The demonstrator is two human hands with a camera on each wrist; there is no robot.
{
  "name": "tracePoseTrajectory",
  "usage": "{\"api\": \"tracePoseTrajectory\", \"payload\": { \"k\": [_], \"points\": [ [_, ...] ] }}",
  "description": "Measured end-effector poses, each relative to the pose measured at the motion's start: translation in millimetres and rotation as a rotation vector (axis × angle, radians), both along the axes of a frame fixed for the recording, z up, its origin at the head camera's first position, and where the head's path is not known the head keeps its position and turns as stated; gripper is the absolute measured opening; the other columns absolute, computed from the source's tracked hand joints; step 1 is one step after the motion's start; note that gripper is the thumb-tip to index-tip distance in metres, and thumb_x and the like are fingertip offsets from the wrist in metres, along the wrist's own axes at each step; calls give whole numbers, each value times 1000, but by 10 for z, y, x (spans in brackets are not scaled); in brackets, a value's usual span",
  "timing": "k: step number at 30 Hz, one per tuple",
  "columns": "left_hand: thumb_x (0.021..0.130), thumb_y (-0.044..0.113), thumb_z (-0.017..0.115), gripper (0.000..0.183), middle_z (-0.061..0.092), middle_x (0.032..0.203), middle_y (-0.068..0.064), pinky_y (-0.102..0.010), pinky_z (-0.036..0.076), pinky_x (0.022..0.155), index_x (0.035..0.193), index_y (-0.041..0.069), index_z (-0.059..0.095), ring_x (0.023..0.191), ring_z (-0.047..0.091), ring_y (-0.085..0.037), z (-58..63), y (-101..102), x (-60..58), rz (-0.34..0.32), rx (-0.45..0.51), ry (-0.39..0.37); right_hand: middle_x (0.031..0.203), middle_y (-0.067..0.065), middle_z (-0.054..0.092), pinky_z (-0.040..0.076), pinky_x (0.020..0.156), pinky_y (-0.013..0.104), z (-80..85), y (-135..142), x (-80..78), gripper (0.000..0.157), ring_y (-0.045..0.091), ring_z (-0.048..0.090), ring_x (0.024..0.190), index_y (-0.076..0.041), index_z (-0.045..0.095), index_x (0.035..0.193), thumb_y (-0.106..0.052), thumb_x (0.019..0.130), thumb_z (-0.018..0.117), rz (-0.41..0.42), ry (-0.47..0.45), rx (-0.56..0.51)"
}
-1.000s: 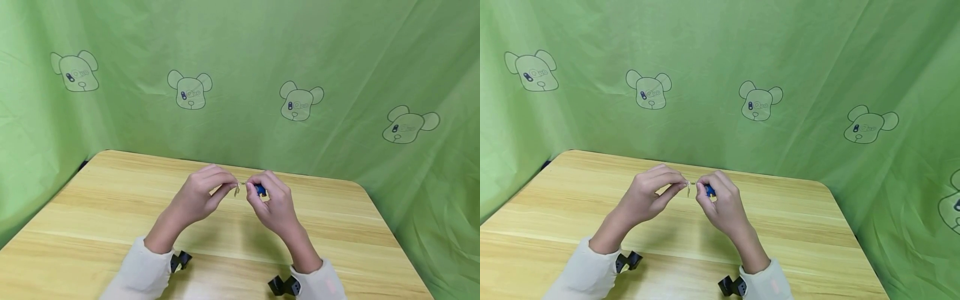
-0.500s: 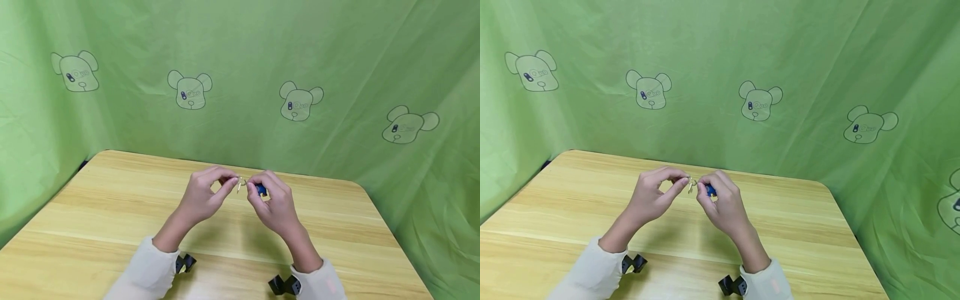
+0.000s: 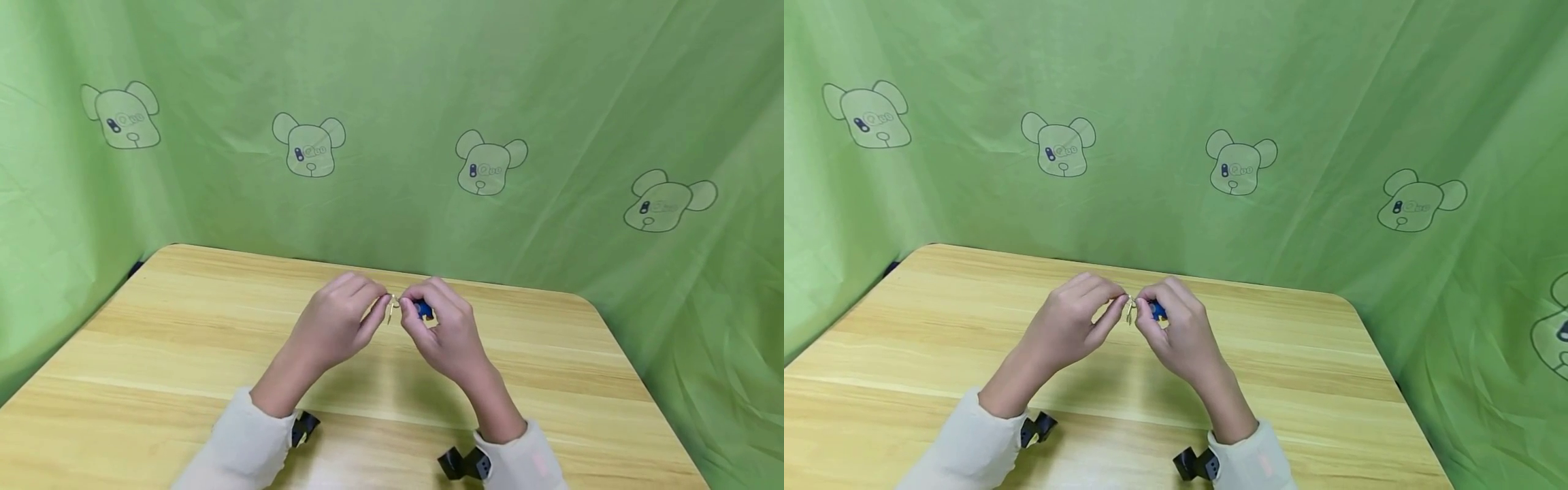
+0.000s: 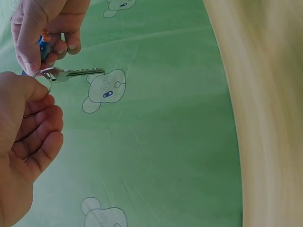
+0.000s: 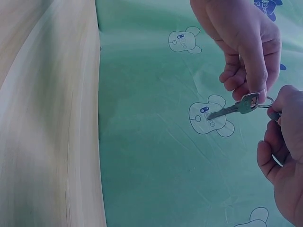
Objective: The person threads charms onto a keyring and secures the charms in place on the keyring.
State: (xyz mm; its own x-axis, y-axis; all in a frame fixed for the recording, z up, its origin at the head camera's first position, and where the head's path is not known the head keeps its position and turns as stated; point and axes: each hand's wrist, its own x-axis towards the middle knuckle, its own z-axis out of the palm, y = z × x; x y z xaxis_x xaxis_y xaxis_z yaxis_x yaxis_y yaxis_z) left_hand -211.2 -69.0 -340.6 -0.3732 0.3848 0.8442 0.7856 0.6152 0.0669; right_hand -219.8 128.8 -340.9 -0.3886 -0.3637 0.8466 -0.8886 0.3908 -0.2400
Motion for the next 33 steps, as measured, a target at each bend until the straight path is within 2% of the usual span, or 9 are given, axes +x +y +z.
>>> {"api": "tracePoseTrajectory", "payload": {
  "k": [4,9,23,33],
  "points": [
    [93,7,67,8,69,83,-2,-28,55,69,86,6,72,78,64,-19,5,-5,6,27,-34,35,83,4,62,45,60,19,-2,-4,-1,11,12,54,70,-3,66,90,-9,96,59,1,1,14],
    [92,7,69,8,70,82,-2,-28,55,68,85,6,72,77,64,-18,-5,3,1,19,3,39,85,5,63,46,59,19,-2,-1,3,11,13,55,70,-3,66,91,-9,97,60,-2,7,18],
    [93,4,68,11,72,81,-2,-26,55,68,83,5,72,74,65,-15,-47,52,-19,-86,181,-49,84,5,62,47,57,20,12,-3,14,8,12,54,69,-3,65,91,-7,94,59,-16,29,32],
    [93,5,68,11,71,80,-2,-26,54,65,83,6,73,71,63,-14,-69,63,-38,-107,241,-66,84,5,63,48,58,22,13,-6,15,9,13,55,70,-3,65,90,-7,94,59,-24,48,34]
  ]
}}
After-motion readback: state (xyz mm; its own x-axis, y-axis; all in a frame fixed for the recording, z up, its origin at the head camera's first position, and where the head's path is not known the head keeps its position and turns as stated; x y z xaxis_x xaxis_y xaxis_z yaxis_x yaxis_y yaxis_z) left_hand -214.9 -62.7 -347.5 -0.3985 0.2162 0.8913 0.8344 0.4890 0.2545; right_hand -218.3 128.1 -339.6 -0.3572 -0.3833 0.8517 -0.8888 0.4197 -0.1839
